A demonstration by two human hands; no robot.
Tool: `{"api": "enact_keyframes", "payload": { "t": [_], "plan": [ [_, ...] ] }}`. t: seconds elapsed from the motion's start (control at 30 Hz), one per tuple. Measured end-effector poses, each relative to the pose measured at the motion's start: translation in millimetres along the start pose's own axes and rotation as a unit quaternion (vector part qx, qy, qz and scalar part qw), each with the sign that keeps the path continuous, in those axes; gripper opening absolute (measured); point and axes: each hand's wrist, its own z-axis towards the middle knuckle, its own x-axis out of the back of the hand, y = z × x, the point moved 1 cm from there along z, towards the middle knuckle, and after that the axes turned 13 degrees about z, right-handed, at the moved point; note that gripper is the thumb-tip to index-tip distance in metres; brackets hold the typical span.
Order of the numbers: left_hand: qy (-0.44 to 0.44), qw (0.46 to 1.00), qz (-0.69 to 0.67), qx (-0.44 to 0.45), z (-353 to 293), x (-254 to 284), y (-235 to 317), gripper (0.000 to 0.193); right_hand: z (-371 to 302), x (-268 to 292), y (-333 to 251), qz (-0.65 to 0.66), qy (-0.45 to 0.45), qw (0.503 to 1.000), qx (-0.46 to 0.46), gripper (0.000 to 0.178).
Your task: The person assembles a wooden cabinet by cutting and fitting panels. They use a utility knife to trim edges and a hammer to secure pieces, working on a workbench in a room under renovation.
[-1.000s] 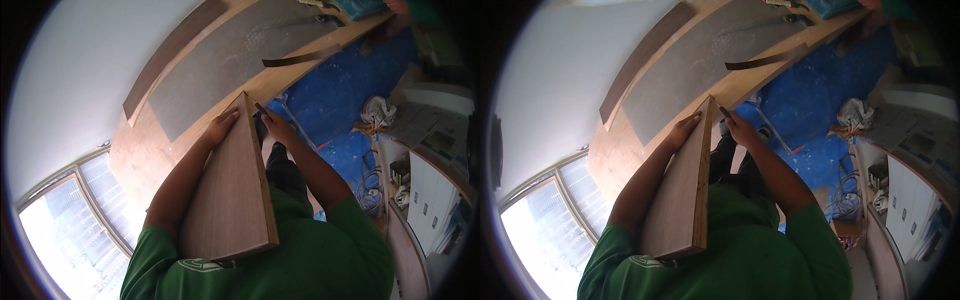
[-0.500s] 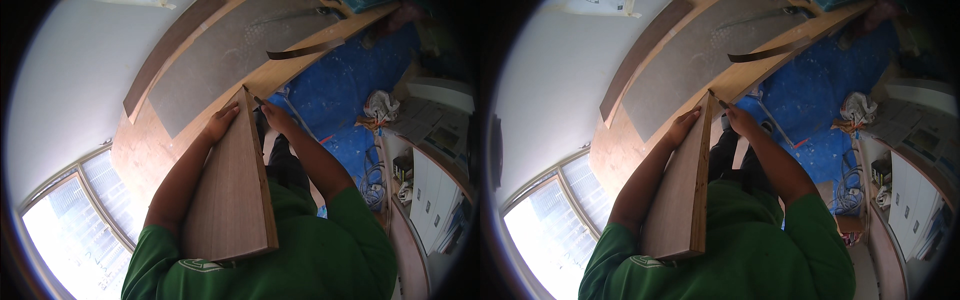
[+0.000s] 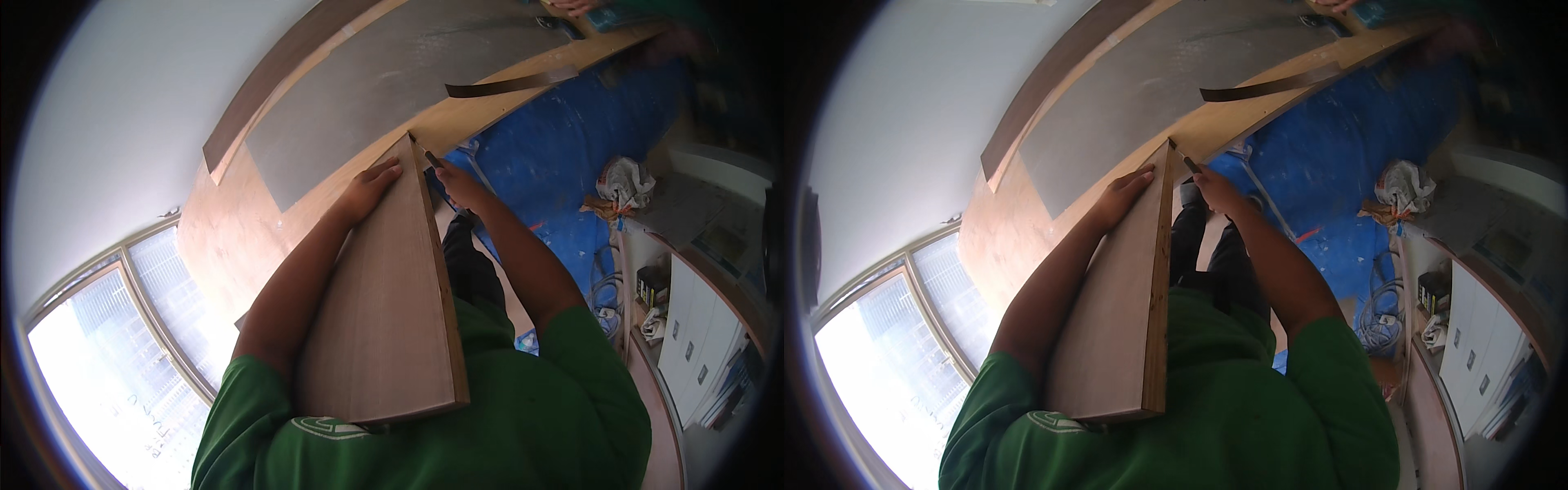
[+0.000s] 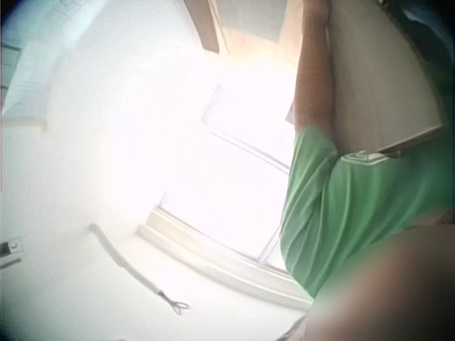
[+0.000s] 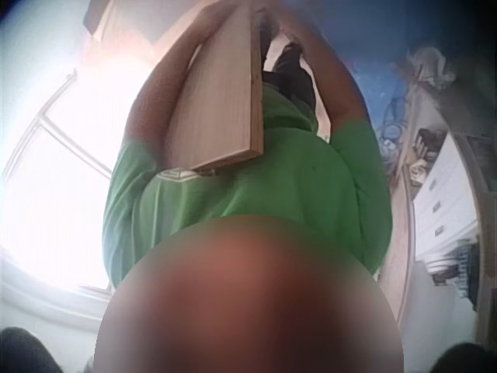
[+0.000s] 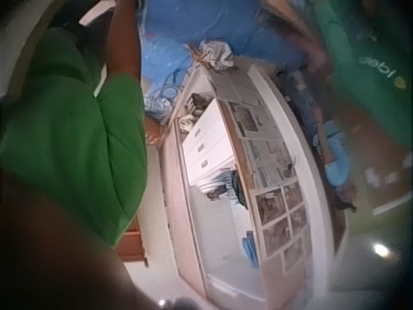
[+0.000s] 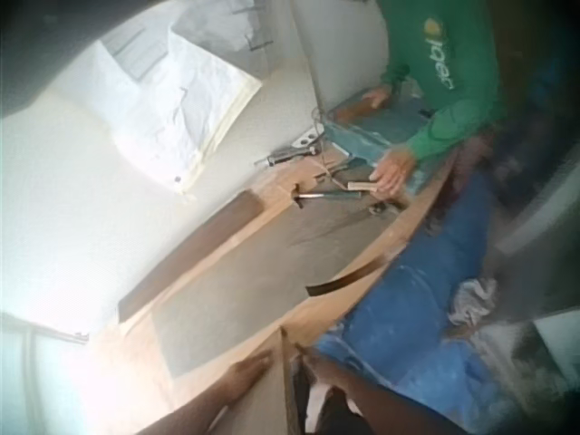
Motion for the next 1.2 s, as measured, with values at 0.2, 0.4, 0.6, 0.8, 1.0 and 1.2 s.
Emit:
{"api": "enact_keyframes", "payload": {
  "t": [0.2, 0.4, 0.6, 0.8, 1.0, 1.2],
  "plan": [
    [0.006, 1.000, 0.012, -0.005, 0, 1, -3, 0.069, 19, 0, 12, 0.096, 0.007, 0.994, -0.049, 0.039],
    [0.000, 1.000, 0.027, 0.000, 1, 2, 1, 0.068, 9, -1, 23, -0.112, 0.114, 0.972, 0.173, 0.037],
    [0.005, 0.999, 0.037, -0.010, -2, 1, 3, 0.065, 1, -8, 4, -0.096, 0.089, 0.971, 0.198, 0.038],
    [0.011, 0.999, 0.037, -0.022, 1, 1, 0, 0.067, 10, -14, -5, -0.121, 0.098, 0.976, 0.151, 0.039],
    [0.009, 0.999, 0.033, -0.008, 1, 1, -1, 0.064, 12, -13, -12, -0.133, 0.087, 0.978, 0.134, 0.038],
    [0.004, 1.000, 0.025, 0.015, 1, 2, 0, 0.065, 14, -11, -20, -0.196, 0.084, 0.973, 0.086, 0.041]
  ]
}}
